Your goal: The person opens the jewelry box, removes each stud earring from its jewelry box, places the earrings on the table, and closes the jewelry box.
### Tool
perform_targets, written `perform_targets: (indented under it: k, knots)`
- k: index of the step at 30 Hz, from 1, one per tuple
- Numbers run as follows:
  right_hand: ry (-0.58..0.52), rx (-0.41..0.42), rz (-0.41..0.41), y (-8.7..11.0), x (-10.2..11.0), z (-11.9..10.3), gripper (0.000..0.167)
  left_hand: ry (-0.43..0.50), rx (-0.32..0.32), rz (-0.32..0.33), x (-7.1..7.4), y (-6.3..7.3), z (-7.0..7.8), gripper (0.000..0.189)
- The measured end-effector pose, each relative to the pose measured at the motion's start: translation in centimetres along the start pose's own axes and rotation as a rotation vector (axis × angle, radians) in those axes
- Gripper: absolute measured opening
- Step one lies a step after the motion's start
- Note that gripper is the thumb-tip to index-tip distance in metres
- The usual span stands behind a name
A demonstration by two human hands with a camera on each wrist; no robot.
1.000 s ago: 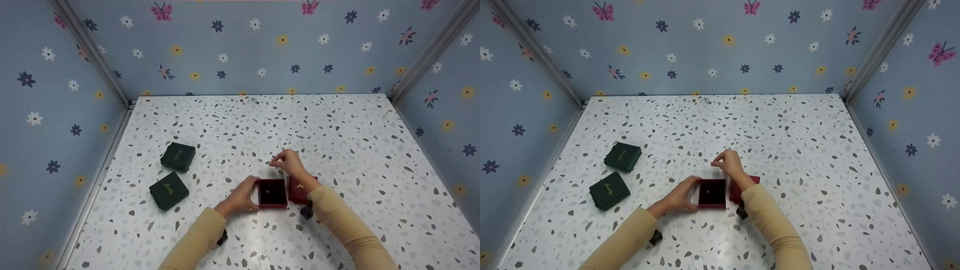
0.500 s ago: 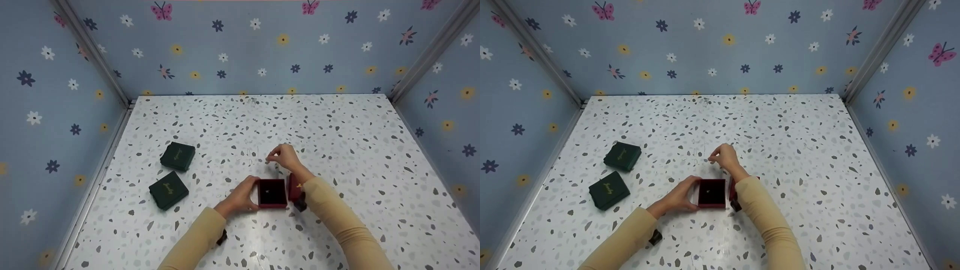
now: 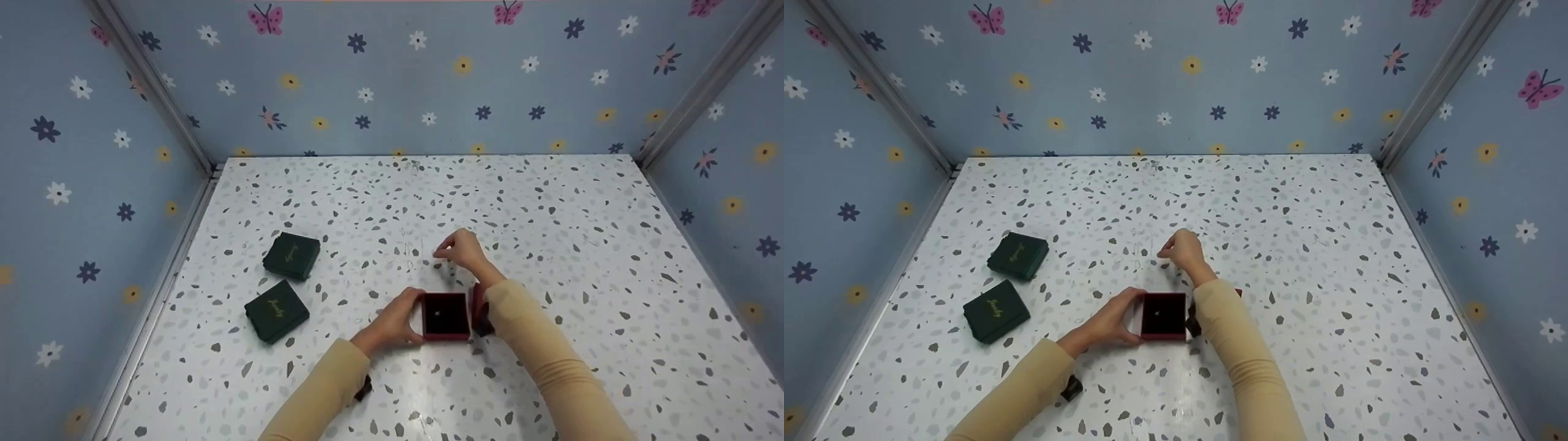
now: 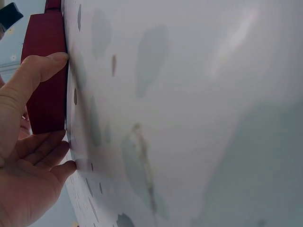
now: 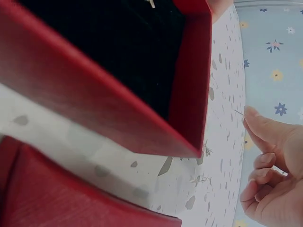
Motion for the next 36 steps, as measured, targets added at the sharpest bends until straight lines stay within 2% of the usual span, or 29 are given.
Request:
perform_targets:
  k: [14,28,36]
  knots:
    - [-0.037,-0.111,0.008,-1.3,-1.1,0.7,0.017,-0.001,0.034,-0.014,-0.1,0.0,-0.1,0.087]
    - [-0.029,-0.160,0.003,-2.1,-1.5,0.7,0.016,-0.012,0.018,-0.015,0.1,0.1,0.0,0.086]
    - [-0.019,-0.173,0.021,-2.2,-1.6,0.7,0.015,0.002,-0.018,-0.006,0.1,0.0,0.0,0.084]
Point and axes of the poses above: each hand's wrist, its own y-axis away from the middle knuckle, its own x-axis out of the back of the hand, z = x × y, the point moved 4 cm from there along -y, towards the middle knuckle, and after that the axes turned 2 degrees about -z, right-handed, at the moved point
